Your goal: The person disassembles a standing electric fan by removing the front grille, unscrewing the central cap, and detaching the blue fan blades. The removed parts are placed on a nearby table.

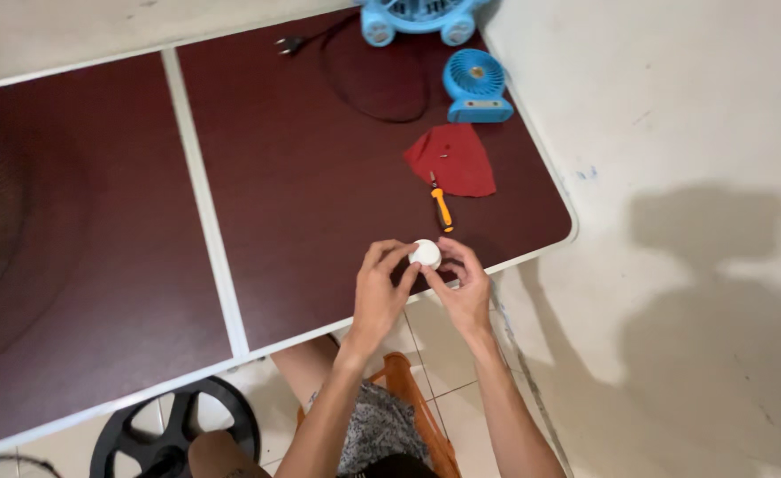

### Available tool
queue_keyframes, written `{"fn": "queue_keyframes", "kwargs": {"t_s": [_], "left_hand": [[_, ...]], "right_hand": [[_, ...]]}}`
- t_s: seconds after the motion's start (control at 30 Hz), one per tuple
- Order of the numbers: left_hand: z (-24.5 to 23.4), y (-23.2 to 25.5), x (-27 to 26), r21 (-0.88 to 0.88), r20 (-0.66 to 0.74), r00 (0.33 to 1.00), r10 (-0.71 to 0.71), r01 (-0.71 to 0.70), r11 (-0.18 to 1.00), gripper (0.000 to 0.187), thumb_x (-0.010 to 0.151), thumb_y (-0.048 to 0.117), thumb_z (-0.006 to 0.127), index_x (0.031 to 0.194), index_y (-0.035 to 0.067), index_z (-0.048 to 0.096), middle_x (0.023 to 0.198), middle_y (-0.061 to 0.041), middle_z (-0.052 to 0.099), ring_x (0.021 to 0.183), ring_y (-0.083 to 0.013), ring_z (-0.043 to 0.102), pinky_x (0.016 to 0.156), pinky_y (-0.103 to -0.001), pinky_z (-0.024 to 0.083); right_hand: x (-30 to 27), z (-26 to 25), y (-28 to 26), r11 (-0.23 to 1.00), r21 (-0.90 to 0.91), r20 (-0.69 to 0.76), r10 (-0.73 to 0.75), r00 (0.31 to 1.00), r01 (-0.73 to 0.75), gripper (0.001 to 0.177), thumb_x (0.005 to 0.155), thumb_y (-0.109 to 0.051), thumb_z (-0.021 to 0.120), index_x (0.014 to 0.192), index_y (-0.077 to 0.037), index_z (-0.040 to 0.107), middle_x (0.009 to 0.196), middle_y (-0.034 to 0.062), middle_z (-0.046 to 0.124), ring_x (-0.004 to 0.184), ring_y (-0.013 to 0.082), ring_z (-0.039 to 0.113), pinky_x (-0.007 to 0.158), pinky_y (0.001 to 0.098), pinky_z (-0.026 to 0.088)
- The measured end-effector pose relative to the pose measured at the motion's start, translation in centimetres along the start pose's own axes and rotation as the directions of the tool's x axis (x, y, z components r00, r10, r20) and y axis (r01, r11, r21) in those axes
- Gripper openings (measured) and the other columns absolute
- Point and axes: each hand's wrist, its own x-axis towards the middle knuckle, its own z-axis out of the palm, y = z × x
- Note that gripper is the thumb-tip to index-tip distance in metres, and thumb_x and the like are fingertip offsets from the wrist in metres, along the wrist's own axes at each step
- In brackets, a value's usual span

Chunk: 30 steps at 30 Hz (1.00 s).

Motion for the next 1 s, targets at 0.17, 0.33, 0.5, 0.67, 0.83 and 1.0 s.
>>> {"fn": "queue_keyframes", "kwargs": {"t_s": [0.17,0.33,0.5,0.67,0.83,1.0], "left_hand": [[4.4,-0.7,2.9,0.113,0.121,0.991,0.06,-0.073,0.991,0.03,0.086,0.012,0.078,0.116,0.007,0.075,0.116,-0.007,0.069,0.108,-0.0294,0.06,0.093,-0.042,0.049],[7.8,-1.4,5.6,0.178,0.149,0.97,0.191,-0.216,0.96,0.031,0.084,0.013,0.079,0.114,0.008,0.075,0.116,-0.004,0.071,0.113,-0.0277,0.06,0.093,-0.042,0.046],[9.6,-1.9,7.5,0.271,0.206,0.947,0.247,-0.298,0.915,0.031,0.084,0.013,0.079,0.114,0.008,0.074,0.115,-0.003,0.071,0.117,-0.0265,0.058,0.097,-0.044,0.044],[10.7,-3.0,8.8,0.368,0.236,0.933,0.273,-0.346,0.863,0.028,0.085,0.016,0.076,0.112,0.009,0.074,0.115,-0.003,0.072,0.126,-0.026,0.056,0.103,-0.047,0.039],[11.3,-4.1,9.0,0.413,0.257,0.929,0.266,-0.355,0.839,0.028,0.087,0.02,0.075,0.114,0.009,0.074,0.113,-0.003,0.073,0.13,-0.0259,0.054,0.106,-0.049,0.037],[11.6,-4.6,9.2,0.416,0.288,0.925,0.249,-0.355,0.837,0.029,0.088,0.021,0.076,0.115,0.009,0.074,0.114,-0.003,0.073,0.131,-0.0253,0.054,0.107,-0.049,0.037]], "right_hand": [[2.3,-3.7,0.8,0.993,-0.114,-0.089,0.017,0.996,-0.027,0.052,0.084,0.001,0.081,0.132,0.0,0.061,0.12,0.0098,0.071,0.102,0.0126,0.068,0.08,0.0255,0.057],[5.0,-6.0,1.4,0.981,-0.191,-0.128,-0.043,0.991,0.018,0.05,0.086,0.0,0.08,0.132,-0.001,0.061,0.123,0.0107,0.072,0.11,0.0151,0.07,0.084,0.0277,0.058],[7.0,-6.9,1.9,0.955,-0.295,-0.139,-0.053,0.989,0.01,0.048,0.085,-0.003,0.081,0.129,-0.003,0.062,0.121,0.0102,0.074,0.113,0.0182,0.071,0.089,0.0323,0.057],[8.2,-6.7,2.5,0.905,-0.424,-0.137,-0.065,0.988,0.0,0.046,0.085,-0.008,0.082,0.127,-0.005,0.064,0.122,0.0086,0.075,0.114,0.0202,0.072,0.093,0.0349,0.056],[8.5,-6.5,2.7,0.883,-0.469,-0.149,-0.09,0.985,0.01,0.045,0.085,-0.008,0.082,0.126,-0.005,0.063,0.123,0.0078,0.075,0.115,0.0213,0.071,0.092,0.035,0.055],[8.3,-6.2,2.7,0.856,-0.514,-0.136,-0.142,0.98,0.053,0.047,0.084,-0.007,0.082,0.127,-0.006,0.064,0.124,0.0082,0.073,0.116,0.0231,0.07,0.094,0.0358,0.054]]}}
